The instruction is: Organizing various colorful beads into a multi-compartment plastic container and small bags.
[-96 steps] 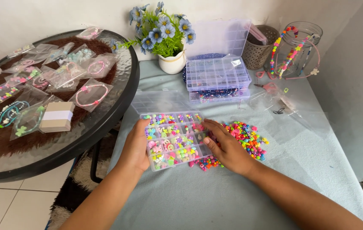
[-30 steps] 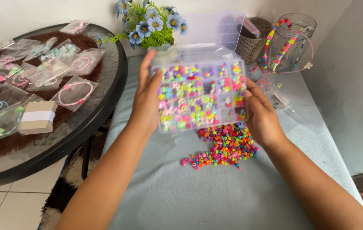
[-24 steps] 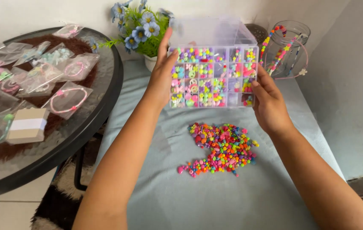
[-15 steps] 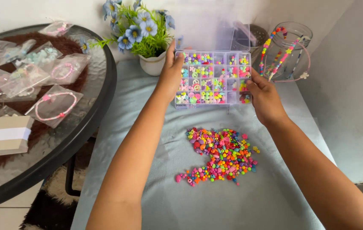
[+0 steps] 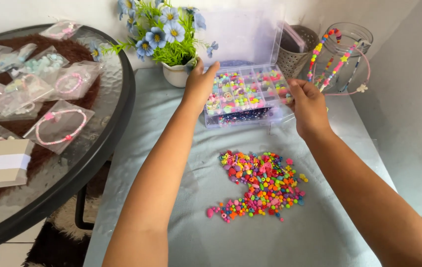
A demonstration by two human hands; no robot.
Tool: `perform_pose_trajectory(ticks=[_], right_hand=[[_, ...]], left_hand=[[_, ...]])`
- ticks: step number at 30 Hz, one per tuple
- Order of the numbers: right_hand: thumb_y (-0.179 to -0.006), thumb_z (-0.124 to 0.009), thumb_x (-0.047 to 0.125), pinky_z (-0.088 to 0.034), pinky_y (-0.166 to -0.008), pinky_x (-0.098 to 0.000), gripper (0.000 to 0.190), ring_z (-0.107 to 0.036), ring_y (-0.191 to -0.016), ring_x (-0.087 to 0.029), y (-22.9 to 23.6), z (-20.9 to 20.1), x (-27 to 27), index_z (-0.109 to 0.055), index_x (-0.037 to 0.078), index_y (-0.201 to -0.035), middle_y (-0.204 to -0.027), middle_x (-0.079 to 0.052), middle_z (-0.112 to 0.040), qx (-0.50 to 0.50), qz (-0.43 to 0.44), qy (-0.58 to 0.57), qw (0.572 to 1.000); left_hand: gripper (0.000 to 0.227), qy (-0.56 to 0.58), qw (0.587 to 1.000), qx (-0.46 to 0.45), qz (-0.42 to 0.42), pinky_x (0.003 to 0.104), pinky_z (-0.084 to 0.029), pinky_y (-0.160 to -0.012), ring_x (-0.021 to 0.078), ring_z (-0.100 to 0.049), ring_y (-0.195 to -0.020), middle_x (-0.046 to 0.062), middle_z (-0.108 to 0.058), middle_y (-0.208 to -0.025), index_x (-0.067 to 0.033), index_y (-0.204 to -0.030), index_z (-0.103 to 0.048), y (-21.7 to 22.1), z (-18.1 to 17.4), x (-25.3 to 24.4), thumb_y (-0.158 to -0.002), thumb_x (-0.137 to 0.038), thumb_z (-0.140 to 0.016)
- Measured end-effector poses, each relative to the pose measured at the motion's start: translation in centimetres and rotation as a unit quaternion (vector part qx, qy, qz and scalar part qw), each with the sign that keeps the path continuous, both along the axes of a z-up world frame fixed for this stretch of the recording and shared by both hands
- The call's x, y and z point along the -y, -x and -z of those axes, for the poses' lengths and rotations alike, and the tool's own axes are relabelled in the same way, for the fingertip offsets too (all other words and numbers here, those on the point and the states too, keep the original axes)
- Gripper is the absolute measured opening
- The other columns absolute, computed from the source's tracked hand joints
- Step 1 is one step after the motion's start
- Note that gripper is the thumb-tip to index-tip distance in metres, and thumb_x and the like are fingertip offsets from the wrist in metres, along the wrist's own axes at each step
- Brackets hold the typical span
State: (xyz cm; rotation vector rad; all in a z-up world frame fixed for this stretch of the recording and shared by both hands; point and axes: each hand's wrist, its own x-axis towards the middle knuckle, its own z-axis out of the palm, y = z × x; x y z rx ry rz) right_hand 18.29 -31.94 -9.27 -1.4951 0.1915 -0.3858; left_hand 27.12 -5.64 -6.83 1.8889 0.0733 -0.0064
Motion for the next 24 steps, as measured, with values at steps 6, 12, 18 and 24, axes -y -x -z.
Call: perform_pose_trajectory(ticks=[6, 12, 18, 24], right_hand=[[-0.097, -0.065, 0.005, -0.044, -0.115, -0.0478, 0.055, -0.052, -0.139, -0.036, 4.6, -3.2, -2.1, -0.048, -0.006, -0.148, -0.15, -0.029, -0.047, -0.039, -0.049, 0.109, 0.992], [-0.097, -0.075, 0.011, -0.05, -0.108, -0.042, 0.055, -0.059, -0.131, -0.033, 4.6, -1.1, -1.2, -0.052, -0.005, -0.145, -0.146, -0.028, -0.052, -0.012, -0.034, 0.103, 0.994], [-0.095, -0.08, 0.011, -0.054, -0.101, -0.038, 0.047, -0.065, -0.124, -0.032, 4.1, 0.6, -1.2, -0.061, -0.007, -0.133, -0.13, -0.026, -0.062, 0.021, -0.008, 0.108, 0.994], [-0.096, -0.079, 0.011, -0.055, -0.101, -0.0356, 0.044, -0.067, -0.119, -0.027, 3.9, 0.8, -1.3, -0.06, -0.008, -0.131, -0.122, -0.023, -0.066, 0.045, -0.013, 0.114, 0.992]], left_hand=[[0.087, 0.076, 0.997, 0.01, 0.008, 0.05, -0.026, -0.126, 0.0341, -0.027, -0.155, 0.024, -0.03, -0.165, -0.0019, -0.161, -0.026, 7.0, -4.0, -0.8, -0.096, -0.046, -0.062], [0.111, 0.117, 0.993, -0.031, 0.007, 0.058, -0.014, -0.126, 0.0411, -0.013, -0.156, 0.031, -0.012, -0.168, 0.0016, -0.164, -0.013, 11.8, -2.4, -1.5, -0.089, -0.061, -0.065], [0.124, 0.137, 0.982, 0.074, 0.111, 0.042, -0.023, -0.124, 0.0384, -0.026, -0.151, 0.034, -0.031, -0.16, 0.0135, -0.159, -0.013, 14.2, -2.1, -2.1, -0.072, -0.026, -0.094], [0.093, -0.002, 0.998, 0.03, 0.064, 0.038, -0.049, -0.108, 0.0326, -0.052, -0.135, 0.024, -0.056, -0.146, -0.0024, -0.159, -0.035, 10.7, 2.2, -3.0, -0.091, -0.052, -0.074]])
